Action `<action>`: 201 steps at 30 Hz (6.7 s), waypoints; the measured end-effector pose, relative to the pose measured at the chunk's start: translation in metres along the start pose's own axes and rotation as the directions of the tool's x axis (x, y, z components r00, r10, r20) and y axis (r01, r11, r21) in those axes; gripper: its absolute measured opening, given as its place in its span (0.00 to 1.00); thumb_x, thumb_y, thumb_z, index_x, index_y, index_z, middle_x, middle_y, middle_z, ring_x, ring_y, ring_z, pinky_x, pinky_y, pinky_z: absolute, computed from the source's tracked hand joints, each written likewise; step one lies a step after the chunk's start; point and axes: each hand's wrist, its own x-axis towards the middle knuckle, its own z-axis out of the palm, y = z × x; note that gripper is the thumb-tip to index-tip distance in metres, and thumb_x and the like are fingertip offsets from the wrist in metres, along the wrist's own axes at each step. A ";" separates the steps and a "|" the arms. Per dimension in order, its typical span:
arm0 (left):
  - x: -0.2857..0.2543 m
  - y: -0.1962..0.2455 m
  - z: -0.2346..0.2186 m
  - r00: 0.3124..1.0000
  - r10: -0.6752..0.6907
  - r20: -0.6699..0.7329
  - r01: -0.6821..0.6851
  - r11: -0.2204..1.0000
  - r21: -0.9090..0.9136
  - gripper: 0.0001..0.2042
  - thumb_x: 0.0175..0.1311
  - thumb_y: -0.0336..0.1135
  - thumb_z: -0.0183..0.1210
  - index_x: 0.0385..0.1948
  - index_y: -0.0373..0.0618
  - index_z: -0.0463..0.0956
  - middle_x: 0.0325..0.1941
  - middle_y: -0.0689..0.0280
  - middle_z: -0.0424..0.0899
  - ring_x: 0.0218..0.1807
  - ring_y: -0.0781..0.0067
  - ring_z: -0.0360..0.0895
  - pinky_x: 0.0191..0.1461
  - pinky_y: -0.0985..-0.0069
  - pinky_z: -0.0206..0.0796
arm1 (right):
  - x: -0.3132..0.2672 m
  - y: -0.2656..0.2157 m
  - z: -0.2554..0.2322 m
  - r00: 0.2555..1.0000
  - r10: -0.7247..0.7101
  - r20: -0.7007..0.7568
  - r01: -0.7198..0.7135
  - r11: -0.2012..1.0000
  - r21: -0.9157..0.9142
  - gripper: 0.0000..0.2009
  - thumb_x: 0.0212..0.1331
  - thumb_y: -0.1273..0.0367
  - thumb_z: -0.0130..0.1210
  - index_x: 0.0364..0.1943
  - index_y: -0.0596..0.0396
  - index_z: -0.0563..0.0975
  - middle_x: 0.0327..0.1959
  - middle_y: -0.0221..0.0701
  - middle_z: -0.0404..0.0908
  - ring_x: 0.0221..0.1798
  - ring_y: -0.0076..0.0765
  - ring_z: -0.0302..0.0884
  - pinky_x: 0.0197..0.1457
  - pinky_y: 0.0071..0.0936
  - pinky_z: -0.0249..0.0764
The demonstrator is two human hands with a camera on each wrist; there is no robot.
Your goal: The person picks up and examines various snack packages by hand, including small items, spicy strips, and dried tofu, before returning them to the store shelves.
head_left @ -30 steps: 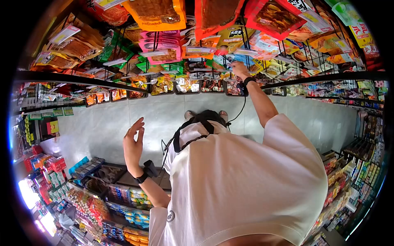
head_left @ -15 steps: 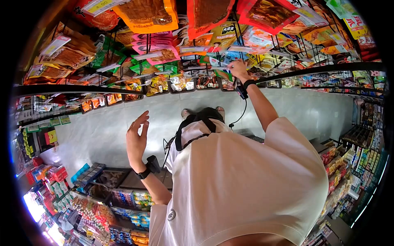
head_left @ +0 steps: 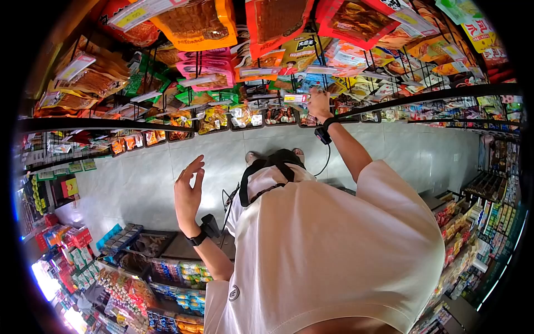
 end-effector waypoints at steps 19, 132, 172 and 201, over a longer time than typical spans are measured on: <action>0.059 0.087 0.101 0.923 0.345 0.171 -0.321 0.935 -0.153 0.34 0.64 0.36 0.76 0.72 0.47 0.75 0.59 0.56 0.90 0.62 0.52 0.85 0.67 0.62 0.75 | -0.119 -0.043 -0.271 0.861 -0.467 0.200 0.110 0.556 0.824 0.10 0.67 0.74 0.63 0.49 0.60 0.84 0.43 0.38 0.88 0.45 0.36 0.87 0.50 0.37 0.82; -0.075 0.124 0.231 0.886 -0.447 0.121 0.462 0.871 -0.167 0.16 0.82 0.32 0.54 0.66 0.47 0.80 0.56 0.60 0.91 0.57 0.66 0.88 0.57 0.68 0.79 | 0.026 0.065 0.077 0.878 -0.184 0.441 -0.307 0.491 0.815 0.32 0.64 0.39 0.66 0.44 0.59 0.82 0.30 0.27 0.73 0.34 0.29 0.71 0.38 0.34 0.64; -0.055 0.086 0.160 0.974 -0.224 -0.035 0.208 0.943 -0.258 0.15 0.78 0.28 0.58 0.62 0.43 0.81 0.53 0.56 0.92 0.53 0.57 0.89 0.57 0.65 0.79 | -0.017 0.117 0.140 0.522 -0.348 0.779 -0.546 0.565 0.618 0.24 0.77 0.50 0.55 0.65 0.51 0.82 0.53 0.34 0.90 0.55 0.36 0.91 0.53 0.31 0.85; -0.506 -0.088 0.105 -0.283 -0.664 -0.692 0.407 0.570 -0.714 0.14 0.76 0.40 0.59 0.56 0.44 0.82 0.49 0.53 0.90 0.54 0.45 0.85 0.58 0.52 0.75 | -0.133 -0.618 0.144 -0.241 -0.222 0.945 0.826 0.465 0.320 0.19 0.80 0.64 0.52 0.59 0.66 0.82 0.49 0.39 0.92 0.44 0.36 0.91 0.45 0.34 0.83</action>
